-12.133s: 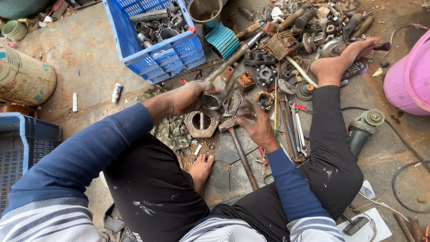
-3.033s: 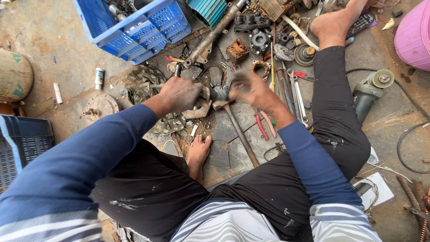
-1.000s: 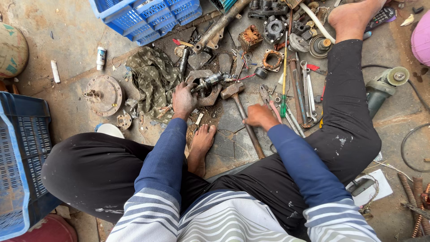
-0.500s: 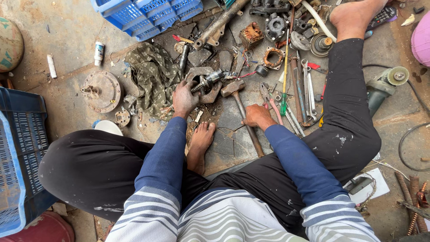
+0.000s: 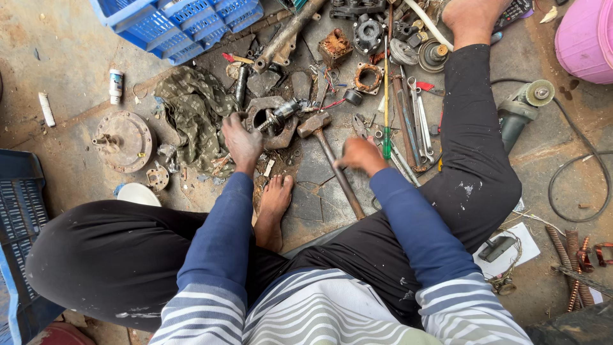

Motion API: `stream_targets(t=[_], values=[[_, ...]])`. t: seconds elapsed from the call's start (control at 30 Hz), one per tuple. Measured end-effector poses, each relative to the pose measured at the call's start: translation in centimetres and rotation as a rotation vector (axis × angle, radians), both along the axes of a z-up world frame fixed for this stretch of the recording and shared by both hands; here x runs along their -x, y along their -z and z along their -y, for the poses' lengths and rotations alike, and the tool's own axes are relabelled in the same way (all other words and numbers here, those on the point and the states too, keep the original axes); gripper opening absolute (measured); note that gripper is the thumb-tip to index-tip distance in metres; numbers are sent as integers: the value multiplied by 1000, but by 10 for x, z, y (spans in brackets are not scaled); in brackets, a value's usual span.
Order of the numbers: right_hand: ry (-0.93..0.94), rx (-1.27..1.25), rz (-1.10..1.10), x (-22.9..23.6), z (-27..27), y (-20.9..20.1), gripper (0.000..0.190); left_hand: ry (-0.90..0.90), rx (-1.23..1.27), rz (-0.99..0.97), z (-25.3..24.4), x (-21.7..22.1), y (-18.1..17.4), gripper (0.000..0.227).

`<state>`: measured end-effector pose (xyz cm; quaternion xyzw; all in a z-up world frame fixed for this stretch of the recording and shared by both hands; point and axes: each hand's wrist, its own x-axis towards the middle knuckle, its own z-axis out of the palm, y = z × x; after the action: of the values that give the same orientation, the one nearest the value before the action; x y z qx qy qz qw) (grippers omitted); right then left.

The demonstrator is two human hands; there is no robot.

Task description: The person sits on the floor and uses a hammer and metal rod to disassemble a mechanical component. They then use a screwdriver to remove a spring and other parts from the assembly. The person continues to manipulate the parts with their hands and tools.

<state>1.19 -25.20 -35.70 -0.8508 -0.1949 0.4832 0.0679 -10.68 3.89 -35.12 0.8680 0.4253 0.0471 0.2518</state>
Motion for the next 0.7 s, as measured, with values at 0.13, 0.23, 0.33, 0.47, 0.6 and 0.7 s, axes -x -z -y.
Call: stream_targets(t=[0.13,0.23,0.33,0.47,0.6,0.7], values=[[187,-57,151,-44,36,-19,32,-208,72,95,-17,-1,2,45],[189,10,175,-56,49,-23,25,-249,55,115,-21,2,-5,35],[140,70,190,-53,49,-20,25,-220,6,131,-16,2,-13,29],[152,37,228,-51,52,-15,26,-257,-25,228,-23,3,-17,24],[380,-187,168,-76,76,-20,20,-541,254,431,-55,0,-19,32],[608,-393,144,-95,93,-27,17,-619,260,449,-67,5,-16,31]])
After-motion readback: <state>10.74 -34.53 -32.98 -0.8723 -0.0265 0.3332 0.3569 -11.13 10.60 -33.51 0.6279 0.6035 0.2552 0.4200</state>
